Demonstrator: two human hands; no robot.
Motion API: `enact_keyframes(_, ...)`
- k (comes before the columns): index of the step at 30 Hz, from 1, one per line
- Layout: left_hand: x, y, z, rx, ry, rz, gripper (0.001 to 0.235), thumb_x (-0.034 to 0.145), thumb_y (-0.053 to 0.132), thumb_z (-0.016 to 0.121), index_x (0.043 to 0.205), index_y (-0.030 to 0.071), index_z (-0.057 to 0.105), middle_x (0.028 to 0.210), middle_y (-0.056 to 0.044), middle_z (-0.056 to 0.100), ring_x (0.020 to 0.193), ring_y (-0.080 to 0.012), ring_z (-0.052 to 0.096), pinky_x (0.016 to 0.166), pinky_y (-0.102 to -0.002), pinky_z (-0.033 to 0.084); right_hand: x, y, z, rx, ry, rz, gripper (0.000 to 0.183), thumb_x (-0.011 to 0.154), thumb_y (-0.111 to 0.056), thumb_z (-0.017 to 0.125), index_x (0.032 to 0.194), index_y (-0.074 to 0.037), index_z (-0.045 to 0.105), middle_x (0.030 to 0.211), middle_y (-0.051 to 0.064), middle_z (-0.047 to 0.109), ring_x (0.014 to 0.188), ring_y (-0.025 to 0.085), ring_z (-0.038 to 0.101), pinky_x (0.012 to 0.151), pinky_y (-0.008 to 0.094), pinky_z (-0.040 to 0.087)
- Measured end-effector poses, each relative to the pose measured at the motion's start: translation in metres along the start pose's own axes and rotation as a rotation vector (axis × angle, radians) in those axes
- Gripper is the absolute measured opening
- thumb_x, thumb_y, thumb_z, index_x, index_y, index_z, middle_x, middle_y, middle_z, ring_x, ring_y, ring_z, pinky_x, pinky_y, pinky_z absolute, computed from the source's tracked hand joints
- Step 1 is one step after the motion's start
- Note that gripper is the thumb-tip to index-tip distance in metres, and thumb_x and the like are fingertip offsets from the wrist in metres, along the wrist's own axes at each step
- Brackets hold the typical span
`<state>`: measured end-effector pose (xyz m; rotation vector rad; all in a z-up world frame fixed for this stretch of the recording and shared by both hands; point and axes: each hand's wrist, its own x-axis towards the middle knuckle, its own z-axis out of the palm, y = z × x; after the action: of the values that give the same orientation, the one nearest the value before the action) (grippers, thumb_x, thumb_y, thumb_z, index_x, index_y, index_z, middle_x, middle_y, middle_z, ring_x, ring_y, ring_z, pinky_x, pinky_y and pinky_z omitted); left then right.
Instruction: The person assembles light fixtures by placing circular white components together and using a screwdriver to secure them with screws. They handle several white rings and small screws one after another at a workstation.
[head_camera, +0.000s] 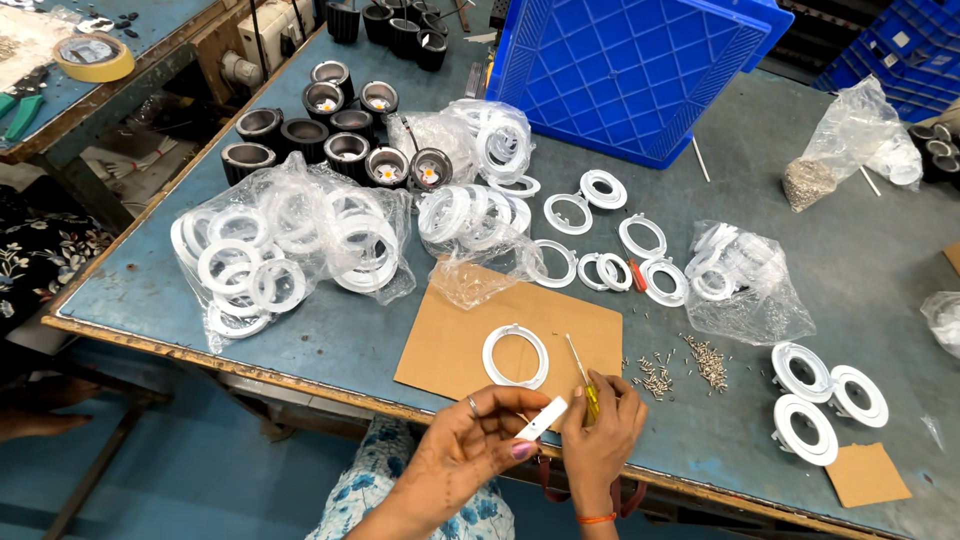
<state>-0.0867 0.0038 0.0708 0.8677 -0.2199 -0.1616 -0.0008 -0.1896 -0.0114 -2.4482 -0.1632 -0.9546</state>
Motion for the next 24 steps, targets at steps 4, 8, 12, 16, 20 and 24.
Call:
enact_keyframes(4,0.000,0.001,0.004,-0.076,0.138,-0.082,0.039,0.099,0.008,0.057,0.136,-0.002,0.056,0.115,-0.007,0.068,0.105,-0.0147,0.069,0.096,-0.030,0.058,0.000,0.000,-0.003,0.004,-0.014,-0.013,0.030,0.089,-0.015,0.070,0.117,-0.004,0.072,0.115,0.016,0.061,0.109,0.035,0.055,0.094,0.046,0.045)
enact_keyframes(8,0.002,-0.001,0.002,-0.357,0.303,-0.149,0.041,0.099,0.013,0.050,0.138,0.003,0.050,0.105,-0.010,0.067,0.096,-0.0190,0.073,0.089,-0.035,0.065,0.000,-0.001,-0.002,0.005,-0.007,-0.004,0.028,0.088,-0.013,0.069,0.115,-0.004,0.073,0.115,0.015,0.061,0.108,0.034,0.055,0.094,0.045,0.045)
enact_keyframes(12,0.005,-0.011,-0.002,-0.353,0.441,-0.085,0.047,0.096,0.007,0.053,0.143,0.007,0.050,0.104,-0.005,0.065,0.091,-0.0132,0.071,0.084,-0.030,0.065,0.000,-0.002,-0.001,-0.012,-0.008,0.001,0.025,0.088,-0.013,0.069,0.111,-0.004,0.074,0.114,0.013,0.062,0.109,0.033,0.055,0.095,0.045,0.045)
enact_keyframes(16,0.005,-0.014,-0.007,-0.291,0.562,-0.106,0.046,0.094,0.003,0.051,0.140,0.007,0.053,0.099,-0.004,0.066,0.083,-0.0094,0.068,0.075,-0.027,0.064,-0.001,-0.001,0.000,0.000,-0.013,0.012,0.023,0.089,-0.013,0.068,0.110,-0.005,0.074,0.114,0.013,0.062,0.108,0.033,0.055,0.093,0.044,0.045)
enact_keyframes(20,0.005,-0.015,-0.009,-0.284,0.548,-0.115,0.036,0.101,0.005,0.052,0.137,0.001,0.056,0.088,-0.004,0.060,0.076,-0.0077,0.063,0.071,-0.026,0.063,-0.001,-0.001,0.000,0.002,-0.011,0.010,0.023,0.089,-0.013,0.068,0.110,-0.005,0.075,0.114,0.012,0.063,0.108,0.033,0.055,0.093,0.044,0.046)
enact_keyframes(24,0.005,-0.016,-0.008,-0.368,0.557,-0.186,0.040,0.096,-0.001,0.048,0.135,0.003,0.057,0.085,-0.003,0.060,0.074,-0.0085,0.064,0.070,-0.025,0.063,0.000,-0.001,-0.001,0.008,-0.008,0.002,0.023,0.089,-0.013,0.068,0.110,-0.005,0.074,0.114,0.012,0.062,0.108,0.033,0.055,0.094,0.044,0.046)
